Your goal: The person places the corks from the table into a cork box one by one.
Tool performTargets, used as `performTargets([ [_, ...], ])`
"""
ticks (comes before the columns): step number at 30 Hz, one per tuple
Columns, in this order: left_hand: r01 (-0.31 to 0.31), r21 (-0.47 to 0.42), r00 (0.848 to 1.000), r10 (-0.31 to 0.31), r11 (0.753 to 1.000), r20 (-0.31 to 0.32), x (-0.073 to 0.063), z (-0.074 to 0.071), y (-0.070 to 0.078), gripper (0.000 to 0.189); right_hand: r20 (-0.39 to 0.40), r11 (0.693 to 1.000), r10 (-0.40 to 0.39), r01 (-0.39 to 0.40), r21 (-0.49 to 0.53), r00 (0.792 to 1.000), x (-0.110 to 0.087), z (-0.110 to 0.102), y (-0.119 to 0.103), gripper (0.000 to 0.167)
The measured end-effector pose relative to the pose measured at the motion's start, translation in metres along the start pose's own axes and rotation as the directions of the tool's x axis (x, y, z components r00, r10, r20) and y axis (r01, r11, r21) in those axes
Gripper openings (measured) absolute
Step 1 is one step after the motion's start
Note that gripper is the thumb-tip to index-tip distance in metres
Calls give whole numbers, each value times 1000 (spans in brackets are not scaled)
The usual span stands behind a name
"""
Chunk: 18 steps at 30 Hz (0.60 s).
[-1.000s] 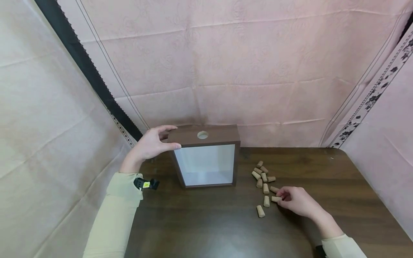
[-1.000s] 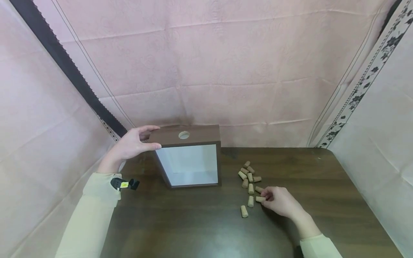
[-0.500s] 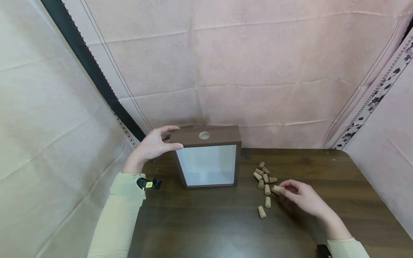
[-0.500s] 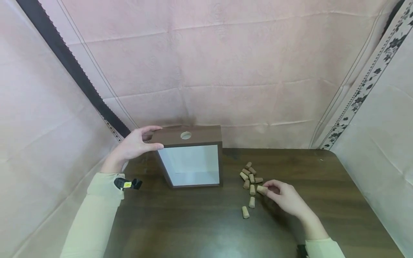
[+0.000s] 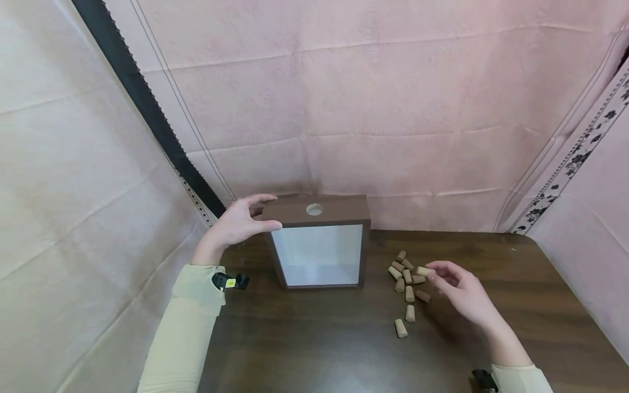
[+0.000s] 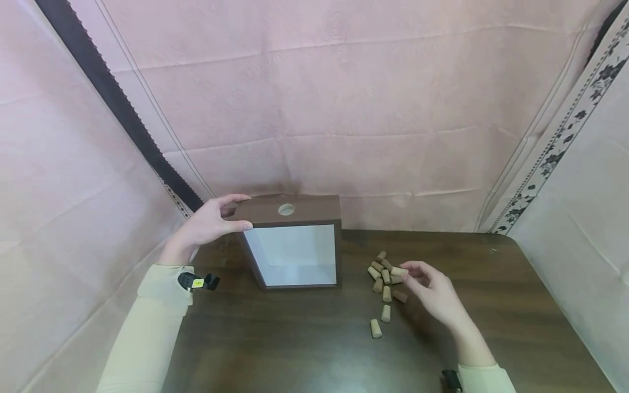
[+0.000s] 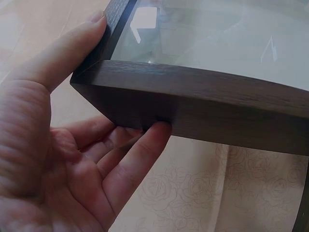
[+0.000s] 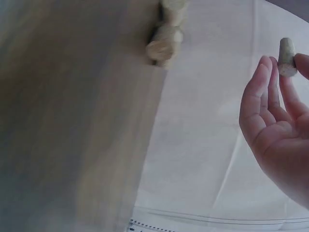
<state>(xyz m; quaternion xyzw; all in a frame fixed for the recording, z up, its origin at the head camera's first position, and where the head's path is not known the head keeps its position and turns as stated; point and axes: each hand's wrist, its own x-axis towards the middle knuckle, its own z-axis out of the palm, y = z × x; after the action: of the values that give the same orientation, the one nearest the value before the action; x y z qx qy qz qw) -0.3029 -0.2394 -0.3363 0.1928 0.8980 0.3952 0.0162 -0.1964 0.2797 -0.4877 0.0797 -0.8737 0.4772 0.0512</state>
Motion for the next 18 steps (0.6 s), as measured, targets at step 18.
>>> performTargets([
  [18, 21, 31, 1000, -21, 999, 20, 2, -3, 4, 88, -207, 966, -40, 91, 243, 978, 35, 2, -77, 40],
])
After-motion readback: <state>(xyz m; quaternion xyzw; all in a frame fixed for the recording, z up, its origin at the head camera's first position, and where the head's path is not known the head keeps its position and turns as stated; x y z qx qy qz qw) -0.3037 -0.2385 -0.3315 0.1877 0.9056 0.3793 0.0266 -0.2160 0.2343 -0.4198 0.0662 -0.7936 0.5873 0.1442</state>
